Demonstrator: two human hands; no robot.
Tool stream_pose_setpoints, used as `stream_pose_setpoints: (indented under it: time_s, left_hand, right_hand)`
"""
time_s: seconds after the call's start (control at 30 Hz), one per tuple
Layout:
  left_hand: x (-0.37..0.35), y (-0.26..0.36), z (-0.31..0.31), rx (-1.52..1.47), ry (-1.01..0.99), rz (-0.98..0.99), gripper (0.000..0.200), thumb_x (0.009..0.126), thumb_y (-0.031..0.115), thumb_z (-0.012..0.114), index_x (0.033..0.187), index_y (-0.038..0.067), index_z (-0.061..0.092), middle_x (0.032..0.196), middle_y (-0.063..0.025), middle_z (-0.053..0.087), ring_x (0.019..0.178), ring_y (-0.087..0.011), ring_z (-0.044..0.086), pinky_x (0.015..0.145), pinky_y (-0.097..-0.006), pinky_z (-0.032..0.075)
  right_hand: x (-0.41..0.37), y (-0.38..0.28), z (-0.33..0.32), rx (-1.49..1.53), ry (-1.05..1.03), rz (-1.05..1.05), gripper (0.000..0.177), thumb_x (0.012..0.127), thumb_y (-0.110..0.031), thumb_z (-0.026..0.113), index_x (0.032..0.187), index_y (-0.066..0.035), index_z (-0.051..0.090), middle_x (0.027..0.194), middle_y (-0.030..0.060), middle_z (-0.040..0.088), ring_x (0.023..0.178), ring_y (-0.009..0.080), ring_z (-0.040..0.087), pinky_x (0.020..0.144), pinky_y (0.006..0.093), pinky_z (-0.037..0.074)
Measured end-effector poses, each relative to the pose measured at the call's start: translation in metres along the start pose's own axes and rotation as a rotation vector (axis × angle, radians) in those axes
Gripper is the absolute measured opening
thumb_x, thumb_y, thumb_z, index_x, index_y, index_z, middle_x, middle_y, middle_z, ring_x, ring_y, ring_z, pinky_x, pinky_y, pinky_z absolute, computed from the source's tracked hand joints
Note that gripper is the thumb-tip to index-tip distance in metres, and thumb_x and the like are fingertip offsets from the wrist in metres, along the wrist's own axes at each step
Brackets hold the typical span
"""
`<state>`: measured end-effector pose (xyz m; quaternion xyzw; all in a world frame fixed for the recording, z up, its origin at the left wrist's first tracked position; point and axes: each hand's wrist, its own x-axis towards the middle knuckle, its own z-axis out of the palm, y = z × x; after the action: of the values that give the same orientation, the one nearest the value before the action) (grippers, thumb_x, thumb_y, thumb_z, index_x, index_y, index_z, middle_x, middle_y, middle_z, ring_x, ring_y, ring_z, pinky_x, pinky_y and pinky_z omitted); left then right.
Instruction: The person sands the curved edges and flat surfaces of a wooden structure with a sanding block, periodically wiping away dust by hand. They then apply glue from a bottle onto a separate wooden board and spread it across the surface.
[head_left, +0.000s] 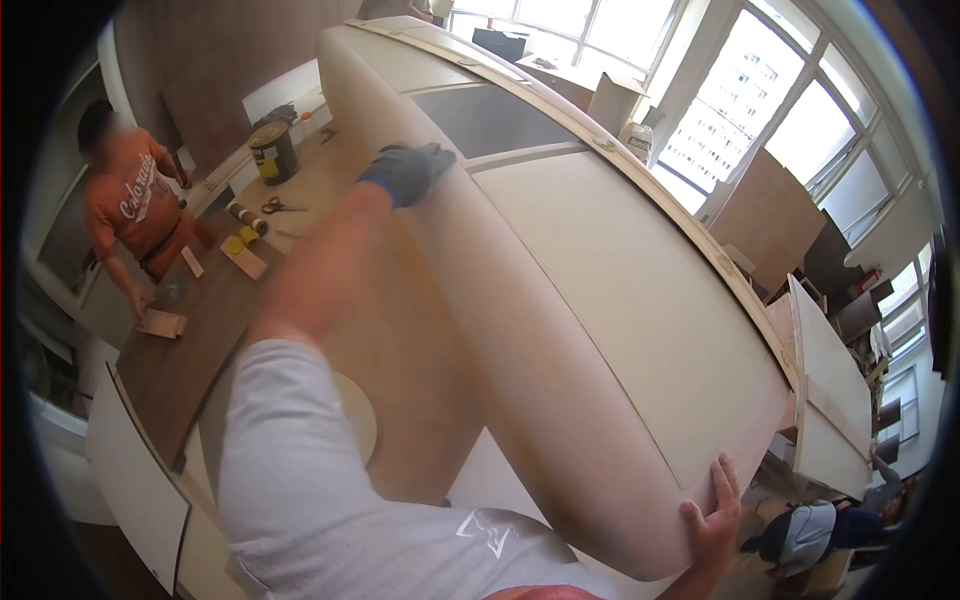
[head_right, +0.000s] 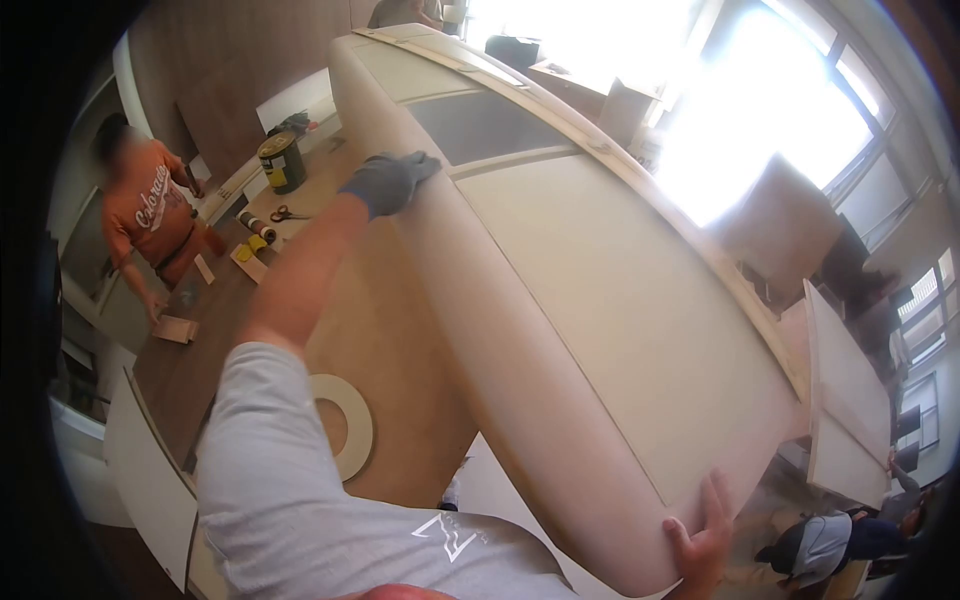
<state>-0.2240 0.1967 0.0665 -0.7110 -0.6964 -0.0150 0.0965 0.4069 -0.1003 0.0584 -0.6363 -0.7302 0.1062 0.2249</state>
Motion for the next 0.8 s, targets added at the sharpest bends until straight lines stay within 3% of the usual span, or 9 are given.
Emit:
stream_pose_setpoints:
  time_s: [0.1,0.23,0.27,0.33,0.47,0.6,0.67,0.8]
  left_hand:
    - [-0.002,-0.015,0.009,-0.016,0.055,0.054,0.062,0.097,0.002,0.048,0.156,0.022,0.05,0.163,-0.0076,0.048,0.14,-0.0352,0.056,0.116,-0.0439,0.045]
    - [0.035,-0.015,0.01,-0.092,-0.033,-0.047,0.066,0.096,0.003,0.05,0.159,0.022,0.046,0.165,-0.0071,0.045,0.137,-0.0367,0.058,0.115,-0.0431,0.045]
    - [0.037,-0.011,0.011,0.005,-0.059,-0.071,0.068,0.095,0.002,0.049,0.159,0.023,0.046,0.168,-0.0066,0.041,0.136,-0.0375,0.058,0.116,-0.0433,0.045]
    - [0.012,-0.003,0.008,-0.028,-0.052,-0.057,0.068,0.095,0.002,0.048,0.16,0.023,0.045,0.169,-0.0064,0.039,0.137,-0.0372,0.058,0.117,-0.0436,0.045]
    - [0.008,-0.032,0.029,-0.136,0.072,0.05,0.067,0.095,0.003,0.047,0.159,0.022,0.045,0.17,-0.0072,0.037,0.137,-0.0363,0.058,0.118,-0.0451,0.043]
    - [0.02,-0.011,0.026,-0.134,0.078,-0.104,0.062,0.099,0.007,0.042,0.159,0.021,0.045,0.167,-0.0049,0.041,0.137,-0.0365,0.058,0.113,-0.0468,0.046]
    - [-0.006,-0.002,0.018,-0.193,0.07,-0.109,0.062,0.098,0.009,0.044,0.159,0.022,0.044,0.167,-0.0082,0.039,0.136,-0.0372,0.058,0.111,-0.0481,0.048]
    - [-0.047,0.027,0.058,-0.317,0.355,-0.132,0.063,0.097,0.011,0.049,0.159,0.017,0.043,0.164,-0.0163,0.042,0.132,-0.041,0.06,0.107,-0.051,0.051]
  right_hand:
    - [0.0,0.01,0.004,0.072,0.017,-0.027,0.095,0.084,-0.064,0.078,0.143,0.007,0.058,0.154,0.0298,0.052,0.146,0.0477,0.046,0.121,0.0525,0.035]
    - [0.002,0.005,0.007,0.029,0.026,-0.035,0.095,0.084,-0.065,0.077,0.143,0.007,0.058,0.154,0.0297,0.052,0.145,0.0479,0.047,0.12,0.0529,0.036]
    - [0.002,0.004,0.006,0.015,0.026,-0.028,0.095,0.084,-0.065,0.076,0.143,0.007,0.058,0.154,0.0298,0.052,0.145,0.0478,0.047,0.12,0.053,0.036]
    - [0.0,0.006,0.0,-0.011,0.013,-0.022,0.095,0.085,-0.065,0.076,0.143,0.008,0.058,0.154,0.0297,0.052,0.145,0.0474,0.047,0.12,0.0529,0.036]
    - [0.002,0.001,0.005,-0.009,0.022,-0.013,0.092,0.086,-0.063,0.075,0.144,0.007,0.057,0.155,0.029,0.051,0.145,0.0466,0.047,0.12,0.0522,0.036]
    - [0.003,-0.008,-0.001,-0.006,-0.013,0.009,0.09,0.087,-0.06,0.075,0.144,0.007,0.056,0.157,0.0282,0.049,0.147,0.0463,0.045,0.121,0.0507,0.035]
    - [0.0,-0.004,0.002,-0.043,-0.029,0.007,0.09,0.087,-0.057,0.075,0.147,0.007,0.054,0.158,0.0289,0.048,0.15,0.0463,0.041,0.124,0.0517,0.031]
    - [0.017,-0.026,-0.001,-0.273,-0.2,-0.101,0.099,0.087,-0.054,0.075,0.156,0.008,0.04,0.163,0.0318,0.039,0.156,0.0477,0.029,0.129,0.0545,0.018]
